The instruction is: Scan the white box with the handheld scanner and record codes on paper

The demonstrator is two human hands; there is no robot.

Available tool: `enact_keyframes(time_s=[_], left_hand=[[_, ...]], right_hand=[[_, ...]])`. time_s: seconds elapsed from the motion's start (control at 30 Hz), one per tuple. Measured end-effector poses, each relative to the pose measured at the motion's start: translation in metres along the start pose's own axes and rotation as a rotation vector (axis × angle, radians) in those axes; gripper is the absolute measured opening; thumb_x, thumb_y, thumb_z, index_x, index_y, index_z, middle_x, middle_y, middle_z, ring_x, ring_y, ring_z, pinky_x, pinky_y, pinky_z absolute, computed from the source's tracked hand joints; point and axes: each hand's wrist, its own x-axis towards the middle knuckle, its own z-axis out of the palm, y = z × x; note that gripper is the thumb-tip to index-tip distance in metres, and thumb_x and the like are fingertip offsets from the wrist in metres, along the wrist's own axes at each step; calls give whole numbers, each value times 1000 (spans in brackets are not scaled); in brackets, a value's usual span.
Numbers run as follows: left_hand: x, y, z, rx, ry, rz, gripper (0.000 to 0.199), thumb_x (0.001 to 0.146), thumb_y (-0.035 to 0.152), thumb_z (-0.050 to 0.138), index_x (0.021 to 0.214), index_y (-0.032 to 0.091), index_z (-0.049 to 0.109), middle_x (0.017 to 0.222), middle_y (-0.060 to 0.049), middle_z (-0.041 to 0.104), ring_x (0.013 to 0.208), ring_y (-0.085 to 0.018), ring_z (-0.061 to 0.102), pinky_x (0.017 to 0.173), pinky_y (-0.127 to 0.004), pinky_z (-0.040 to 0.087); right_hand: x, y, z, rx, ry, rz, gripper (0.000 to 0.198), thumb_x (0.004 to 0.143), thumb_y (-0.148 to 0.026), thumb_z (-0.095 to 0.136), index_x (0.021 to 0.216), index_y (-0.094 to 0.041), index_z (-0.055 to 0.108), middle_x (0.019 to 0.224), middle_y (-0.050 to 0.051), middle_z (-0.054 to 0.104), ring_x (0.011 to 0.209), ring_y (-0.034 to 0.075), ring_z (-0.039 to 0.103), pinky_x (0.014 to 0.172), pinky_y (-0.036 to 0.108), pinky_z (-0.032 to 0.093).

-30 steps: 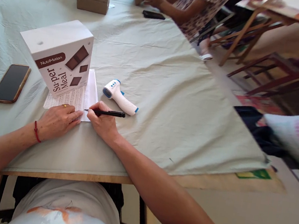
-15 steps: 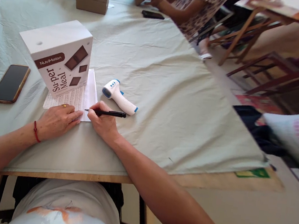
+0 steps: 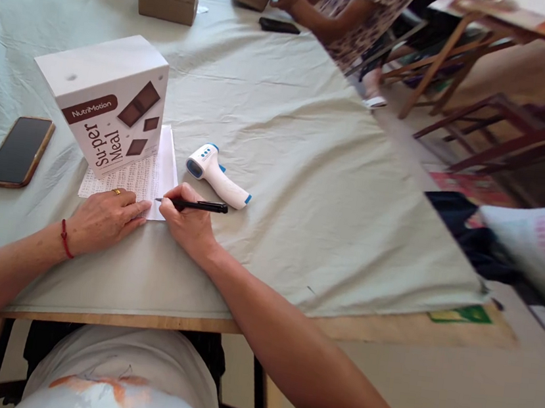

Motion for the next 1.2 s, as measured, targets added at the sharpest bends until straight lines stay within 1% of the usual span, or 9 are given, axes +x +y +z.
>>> enact_keyframes(time_s=[0.2,0.43,0.6,0.8,0.93,1.0,1.1,1.13,1.2], left_hand=[[0,0,1,-16,-20,-11,20,97,28,51,105,14,64,82,-7,64,82,-22,63,64,-30,47],[1,0,1,-27,-38,-20,20,97,28,52,107,15,64,85,-7,64,82,-23,62,64,-31,47],[1,0,0,-30,-37,-19,20,97,28,52,106,15,64,84,-7,64,82,-23,62,64,-31,47],[0,-1,1,-28,-36,-18,20,97,28,52,106,15,64,84,-7,64,82,-23,62,64,-32,47],[0,-2,1,-28,-28,-10,21,97,29,51,106,15,64,84,-6,64,82,-23,62,64,-32,47],[0,-2,1,-27,-16,-5,20,97,29,50,105,16,64,83,-6,63,81,-22,62,63,-31,46],[0,-3,2,-24,5,5,20,97,29,50,103,16,64,81,-6,63,79,-22,61,62,-30,45],[-1,-3,3,-23,12,9,20,98,29,49,102,16,64,80,-6,62,79,-21,61,61,-30,45],[-1,-3,4,-21,24,14,22,99,30,46,102,16,64,80,-6,62,77,-21,60,60,-29,44]], right_hand=[[0,-1,-1,0,-3,-4,10,70,-25,53,61,-22,53,56,-3,55,55,13,48,55,27,41],[1,0,-2,26,28,55,11,68,-28,53,60,-22,52,55,-3,54,55,13,47,55,27,41],[1,-1,-1,7,32,35,10,68,-27,52,60,-22,51,55,-3,54,55,13,47,55,27,42],[1,0,-2,3,-2,30,10,68,-26,52,59,-21,51,55,-3,54,55,12,47,54,27,41],[1,2,-3,0,20,32,11,70,-25,53,60,-22,50,56,-3,53,55,12,47,54,27,43],[1,2,-4,14,53,-2,10,74,-26,54,66,-22,52,58,-3,54,55,13,48,54,27,44],[1,1,-5,17,131,-129,7,83,-29,55,83,-23,58,71,-1,60,63,15,54,60,30,50],[1,0,-5,7,135,-182,9,86,-30,55,89,-23,59,78,0,62,68,16,57,64,31,52],[2,2,-6,-10,80,-270,13,91,-32,52,99,-25,59,89,2,64,80,18,61,75,35,55]])
